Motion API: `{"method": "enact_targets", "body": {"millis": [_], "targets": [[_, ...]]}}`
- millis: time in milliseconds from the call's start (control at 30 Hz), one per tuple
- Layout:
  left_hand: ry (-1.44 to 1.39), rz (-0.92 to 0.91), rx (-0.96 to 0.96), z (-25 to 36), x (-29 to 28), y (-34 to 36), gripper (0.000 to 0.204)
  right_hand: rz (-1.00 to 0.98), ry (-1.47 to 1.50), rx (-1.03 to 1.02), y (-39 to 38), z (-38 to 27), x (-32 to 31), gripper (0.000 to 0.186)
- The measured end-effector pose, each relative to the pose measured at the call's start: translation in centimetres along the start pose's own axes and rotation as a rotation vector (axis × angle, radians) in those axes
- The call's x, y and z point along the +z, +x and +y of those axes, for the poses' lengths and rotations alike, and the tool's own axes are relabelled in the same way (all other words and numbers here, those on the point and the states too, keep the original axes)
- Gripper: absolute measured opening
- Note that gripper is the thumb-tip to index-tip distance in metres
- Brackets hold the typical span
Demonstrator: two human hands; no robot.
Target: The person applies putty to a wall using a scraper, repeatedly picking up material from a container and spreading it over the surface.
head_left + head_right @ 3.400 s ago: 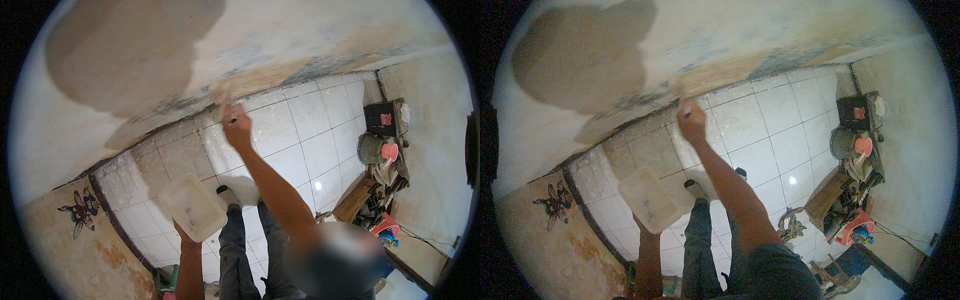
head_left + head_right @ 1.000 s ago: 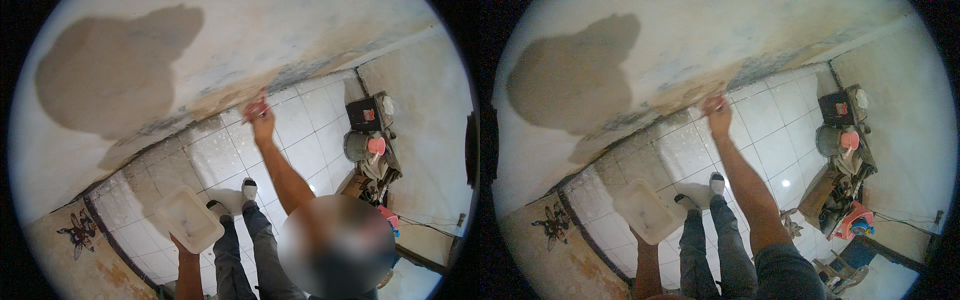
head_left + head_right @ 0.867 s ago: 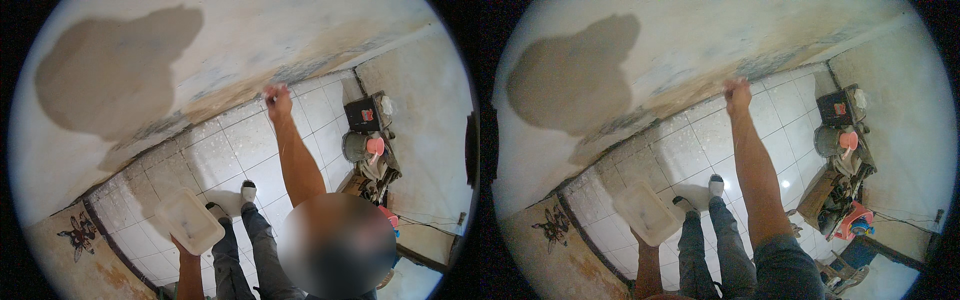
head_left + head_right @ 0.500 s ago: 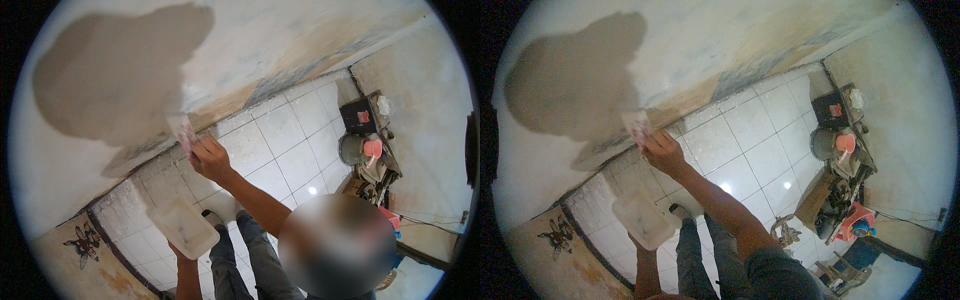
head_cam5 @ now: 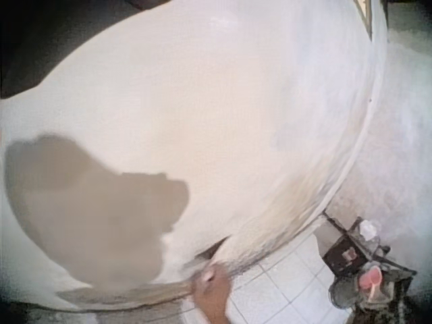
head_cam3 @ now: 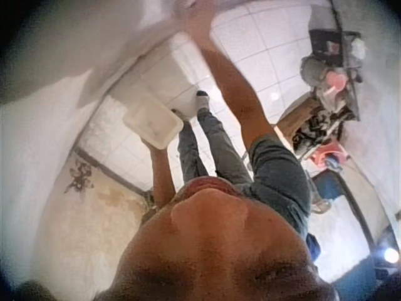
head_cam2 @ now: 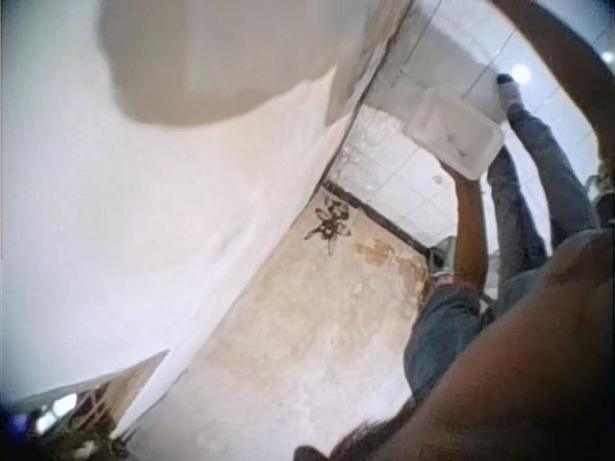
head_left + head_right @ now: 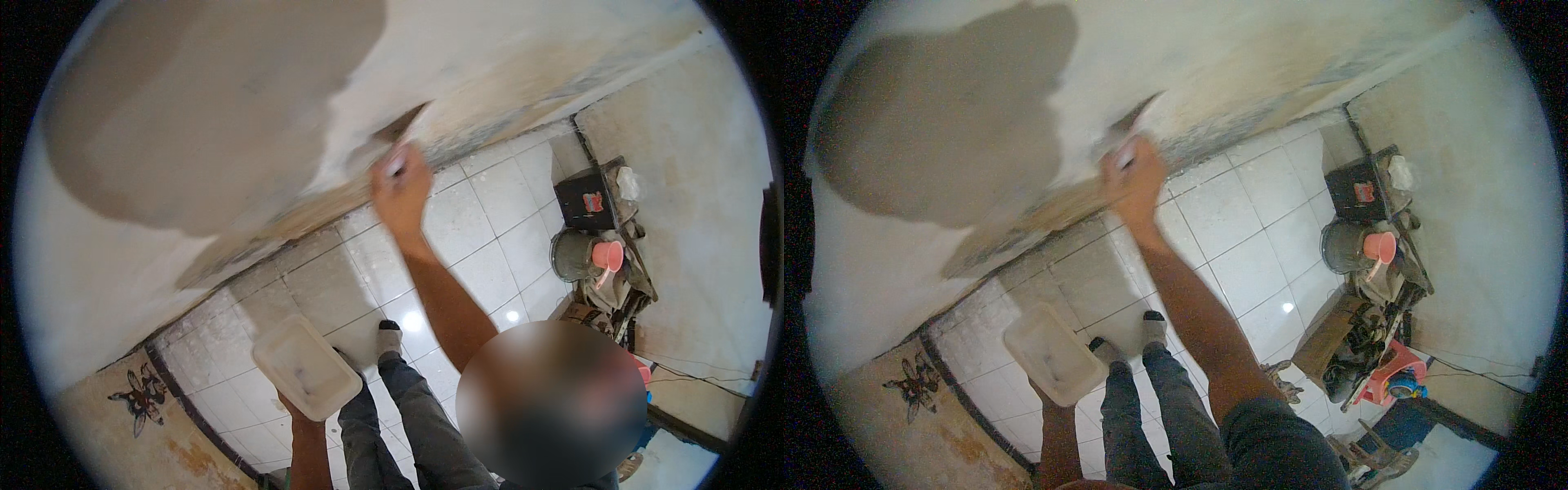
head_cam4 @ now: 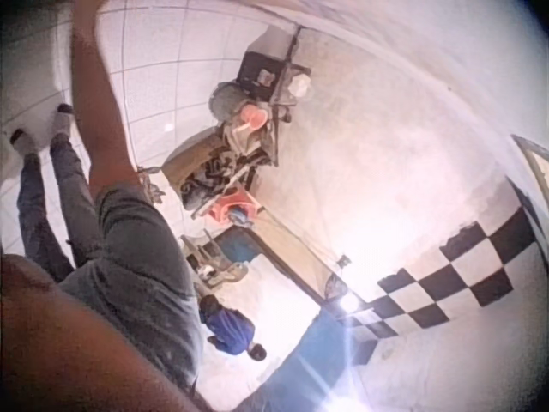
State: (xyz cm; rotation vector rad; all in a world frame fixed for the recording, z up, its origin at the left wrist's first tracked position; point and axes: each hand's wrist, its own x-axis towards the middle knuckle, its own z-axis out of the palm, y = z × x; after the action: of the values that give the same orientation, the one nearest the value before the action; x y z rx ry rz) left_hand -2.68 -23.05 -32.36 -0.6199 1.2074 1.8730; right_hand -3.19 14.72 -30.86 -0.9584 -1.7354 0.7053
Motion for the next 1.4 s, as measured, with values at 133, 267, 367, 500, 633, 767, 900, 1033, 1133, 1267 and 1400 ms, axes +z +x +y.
{"method": "enact_targets", "body": {"millis": [133,267,367,500,633,767,900,1033,1133,1267,1400], "targets": [[-0.055,-0.086,-0.005,-1.0,0.6,1.1,0.067,-0.182,0.159,-0.066,-7.4,-1.1,-1.3,0.019],[-0.025,-0.068,0.002,-1.4,1.4,1.7,0.065,-0.088,-0.080,0.451,-9.0,7.9,-3.3,0.016],[-0.010,-0.045,-0.030,-1.9,-0.5,2.3,0.068,0.183,-0.101,0.380,-4.6,10.4,-1.4,0.017],[0.033,-0.140,-0.036,-3.2,-0.9,2.7,0.068,-0.043,-0.298,-0.213,-4.5,13.2,4.8,0.012],[0.076,0.005,0.064,-3.2,-1.1,3.3,0.068,-0.287,-0.134,0.098,-13.9,13.8,4.1,0.010],[0.082,-0.165,-0.052,-2.6,2.6,2.3,0.068,0.055,0.566,0.849,-11.7,20.4,0.1,0.025],[-0.009,-0.179,-0.070,-3.1,1.3,2.6,0.067,0.051,1.188,0.743,-0.6,19.8,-1.1,0.021],[-0.051,-0.095,-0.051,-2.6,1.6,1.5,0.065,0.021,0.124,0.197,3.1,8.1,-1.5,0.012],[-0.051,-0.119,-0.039,-2.3,2.8,1.0,0.065,-0.133,0.072,-0.039,-3.4,1.9,-2.1,0.007],[-0.080,-0.130,0.019,-1.7,1.7,0.4,0.068,-0.325,0.124,0.446,-9.1,3.9,-3.8,0.020],[-0.008,-0.221,-0.030,-2.6,0.9,1.7,0.069,0.017,0.481,0.645,-6.6,15.6,-2.5,0.031]]}}
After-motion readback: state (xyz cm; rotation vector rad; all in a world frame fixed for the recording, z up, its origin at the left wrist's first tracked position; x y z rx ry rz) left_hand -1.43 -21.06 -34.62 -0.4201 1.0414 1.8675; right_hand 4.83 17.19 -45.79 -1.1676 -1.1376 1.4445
